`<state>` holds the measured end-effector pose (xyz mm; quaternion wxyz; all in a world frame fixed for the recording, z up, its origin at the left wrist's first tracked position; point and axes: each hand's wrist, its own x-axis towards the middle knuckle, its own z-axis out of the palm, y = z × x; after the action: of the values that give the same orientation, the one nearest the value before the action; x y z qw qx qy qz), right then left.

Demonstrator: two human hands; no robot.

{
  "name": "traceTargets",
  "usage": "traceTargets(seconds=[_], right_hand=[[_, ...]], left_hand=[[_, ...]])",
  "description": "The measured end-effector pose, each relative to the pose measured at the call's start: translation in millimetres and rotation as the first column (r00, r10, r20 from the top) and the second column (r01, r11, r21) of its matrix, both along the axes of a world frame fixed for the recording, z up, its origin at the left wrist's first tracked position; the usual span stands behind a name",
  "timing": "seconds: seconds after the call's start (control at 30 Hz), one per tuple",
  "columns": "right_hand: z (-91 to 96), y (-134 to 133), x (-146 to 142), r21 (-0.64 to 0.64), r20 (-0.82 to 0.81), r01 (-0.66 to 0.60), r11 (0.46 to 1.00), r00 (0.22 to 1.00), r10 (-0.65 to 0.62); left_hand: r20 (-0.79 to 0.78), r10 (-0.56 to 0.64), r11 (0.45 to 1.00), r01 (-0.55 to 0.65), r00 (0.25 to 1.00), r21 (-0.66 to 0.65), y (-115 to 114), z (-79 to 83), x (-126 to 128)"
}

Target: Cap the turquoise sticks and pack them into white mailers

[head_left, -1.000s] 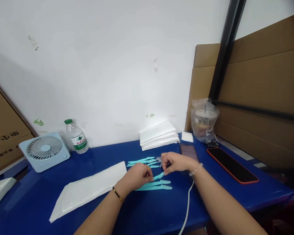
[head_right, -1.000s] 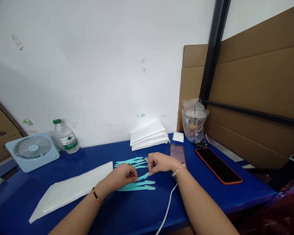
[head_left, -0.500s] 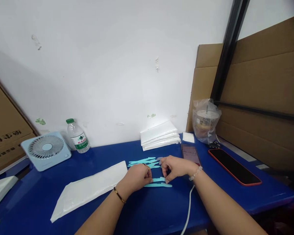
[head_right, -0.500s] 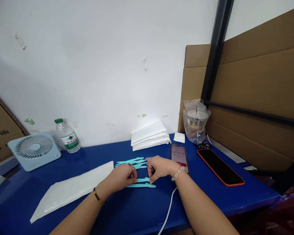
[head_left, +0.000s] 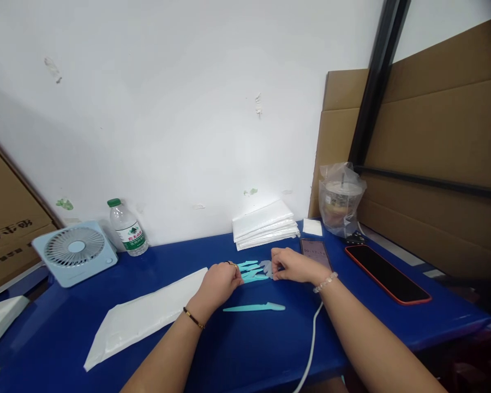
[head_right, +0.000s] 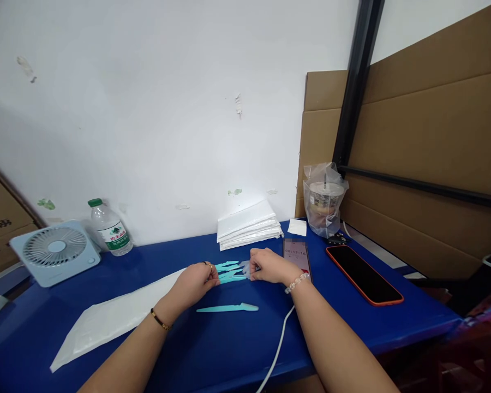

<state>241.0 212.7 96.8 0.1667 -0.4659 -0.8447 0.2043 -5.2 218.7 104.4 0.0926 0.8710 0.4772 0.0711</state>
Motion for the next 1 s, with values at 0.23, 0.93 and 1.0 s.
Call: traceTargets(seconds=[0.23,0.93,1.0], right_hand=[[-1.1,4.4,9.1,0.047,-0.132,0.072,0.996,0.989,-0.065],[8.4,5.2,8.3,-0.079,-0.688,0.192,0.978,0.7,-0.193],[6.3,7.1,6.5,-0.137,-0.726,0.187,0.973,0.65,-0.227]], left_hand=[[0.141,-0.08,0.99,0.095,0.987,-0.104,-16.2,8.1,0.2],[0.445,0.064,0.977,0.034,0.893,-0.209,7.9,-0.4,-15.8],[0.445,0.042,0.995,0.004,0.895,-0.102,10.0,0.1,-15.2]])
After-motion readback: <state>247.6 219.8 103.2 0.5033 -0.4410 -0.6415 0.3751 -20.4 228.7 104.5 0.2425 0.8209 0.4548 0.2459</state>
